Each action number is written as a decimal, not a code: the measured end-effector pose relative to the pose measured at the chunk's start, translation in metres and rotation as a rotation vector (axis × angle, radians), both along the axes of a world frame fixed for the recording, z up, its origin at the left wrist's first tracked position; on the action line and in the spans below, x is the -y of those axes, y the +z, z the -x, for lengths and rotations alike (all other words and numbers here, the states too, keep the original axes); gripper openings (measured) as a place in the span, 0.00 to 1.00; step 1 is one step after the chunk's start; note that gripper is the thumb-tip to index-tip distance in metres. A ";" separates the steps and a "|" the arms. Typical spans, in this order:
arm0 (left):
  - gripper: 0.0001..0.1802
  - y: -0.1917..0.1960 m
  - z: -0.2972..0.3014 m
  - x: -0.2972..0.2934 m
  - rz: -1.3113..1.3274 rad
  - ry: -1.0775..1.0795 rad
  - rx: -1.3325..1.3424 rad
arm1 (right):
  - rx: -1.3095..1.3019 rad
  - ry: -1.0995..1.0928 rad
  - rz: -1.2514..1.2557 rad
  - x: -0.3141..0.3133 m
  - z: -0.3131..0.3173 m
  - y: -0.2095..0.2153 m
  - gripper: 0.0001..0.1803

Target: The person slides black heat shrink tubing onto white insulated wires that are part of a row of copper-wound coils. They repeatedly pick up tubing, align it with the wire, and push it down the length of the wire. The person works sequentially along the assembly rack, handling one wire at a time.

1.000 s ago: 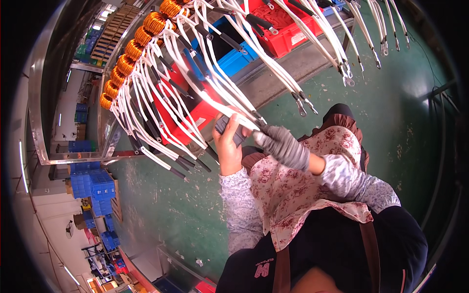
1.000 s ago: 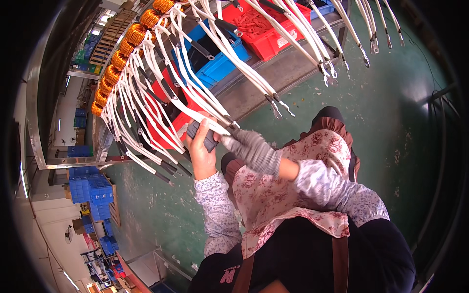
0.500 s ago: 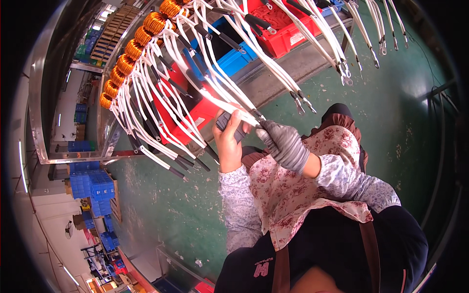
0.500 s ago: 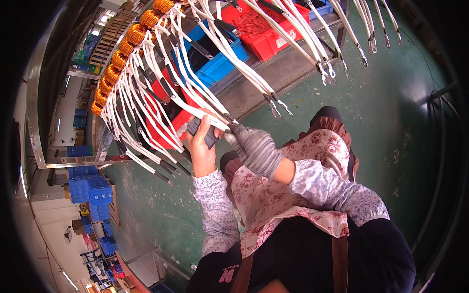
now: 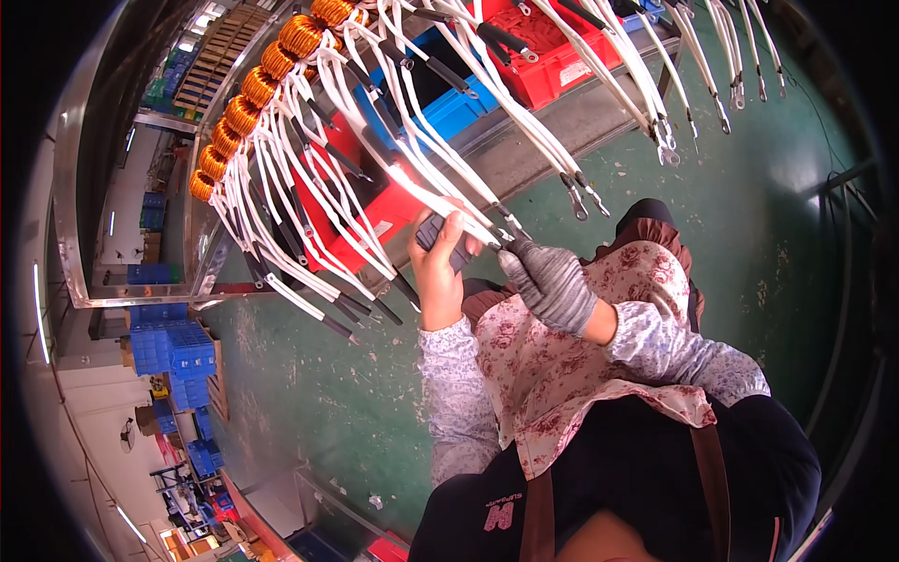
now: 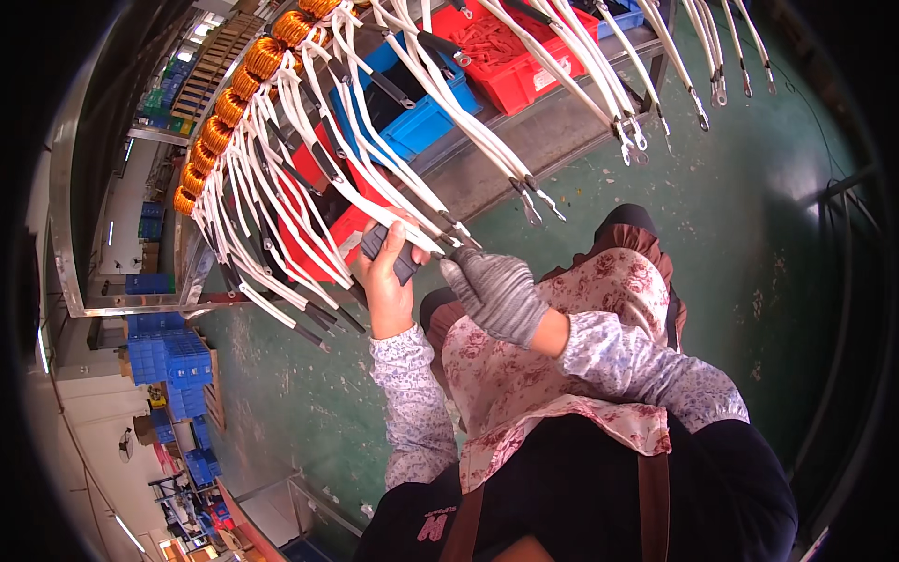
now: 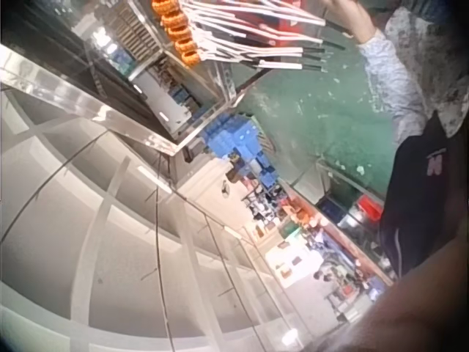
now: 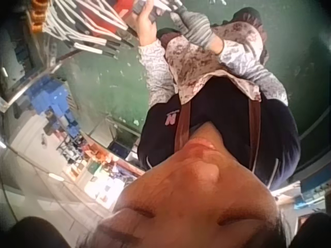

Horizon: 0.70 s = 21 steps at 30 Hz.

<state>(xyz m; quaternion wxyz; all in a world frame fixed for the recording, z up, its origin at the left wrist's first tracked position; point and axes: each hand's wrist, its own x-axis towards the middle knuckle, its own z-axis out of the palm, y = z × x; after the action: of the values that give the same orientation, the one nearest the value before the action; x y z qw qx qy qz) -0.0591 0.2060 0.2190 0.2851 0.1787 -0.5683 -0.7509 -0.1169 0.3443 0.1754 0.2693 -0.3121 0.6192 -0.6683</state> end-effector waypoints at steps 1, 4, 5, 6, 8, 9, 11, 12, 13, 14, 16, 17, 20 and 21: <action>0.14 -0.001 0.000 0.000 -0.006 0.011 -0.006 | 0.079 0.027 0.031 0.002 -0.001 0.001 0.21; 0.13 -0.002 -0.002 0.001 -0.017 0.027 -0.024 | 1.067 0.544 0.284 0.004 0.012 0.008 0.19; 0.13 -0.001 0.002 0.001 -0.024 0.004 -0.040 | 1.387 0.720 0.500 0.013 0.015 -0.009 0.19; 0.12 0.000 0.001 0.002 -0.030 -0.003 -0.055 | 1.707 0.907 0.716 0.019 0.015 -0.013 0.19; 0.12 0.002 0.001 0.001 -0.009 0.011 -0.029 | 1.503 0.743 0.563 0.014 0.013 -0.009 0.19; 0.13 0.001 0.000 0.000 -0.002 0.025 -0.014 | 1.401 0.663 0.486 0.009 0.011 -0.001 0.20; 0.13 -0.002 0.000 0.000 0.048 0.045 -0.008 | 0.802 0.381 0.164 0.000 0.012 0.019 0.23; 0.13 -0.002 -0.001 0.000 0.039 0.031 -0.013 | 0.288 0.197 0.096 -0.004 0.010 0.024 0.25; 0.13 -0.002 -0.001 0.000 0.031 0.016 -0.018 | -0.069 0.002 0.024 -0.003 0.006 0.019 0.24; 0.13 -0.001 0.000 -0.001 0.023 -0.006 -0.028 | -0.192 -0.056 -0.014 -0.001 0.004 0.016 0.23; 0.12 -0.004 0.002 0.000 0.011 -0.009 -0.029 | -0.239 -0.064 -0.056 0.002 0.003 0.018 0.21; 0.12 -0.004 0.002 0.000 0.008 -0.009 -0.026 | -0.151 -0.025 -0.054 0.003 0.004 0.019 0.20; 0.12 0.004 -0.001 -0.003 -0.025 0.022 -0.021 | 0.993 0.510 0.173 -0.001 0.018 0.033 0.17; 0.12 0.007 0.001 -0.002 0.003 -0.020 -0.033 | 1.369 0.761 0.514 0.008 0.020 0.016 0.15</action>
<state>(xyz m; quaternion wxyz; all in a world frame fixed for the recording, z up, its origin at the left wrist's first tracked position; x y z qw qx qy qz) -0.0599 0.2076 0.2264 0.2871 0.1603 -0.5663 -0.7558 -0.1370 0.3364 0.1919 0.7155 -0.0759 -0.0023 -0.6945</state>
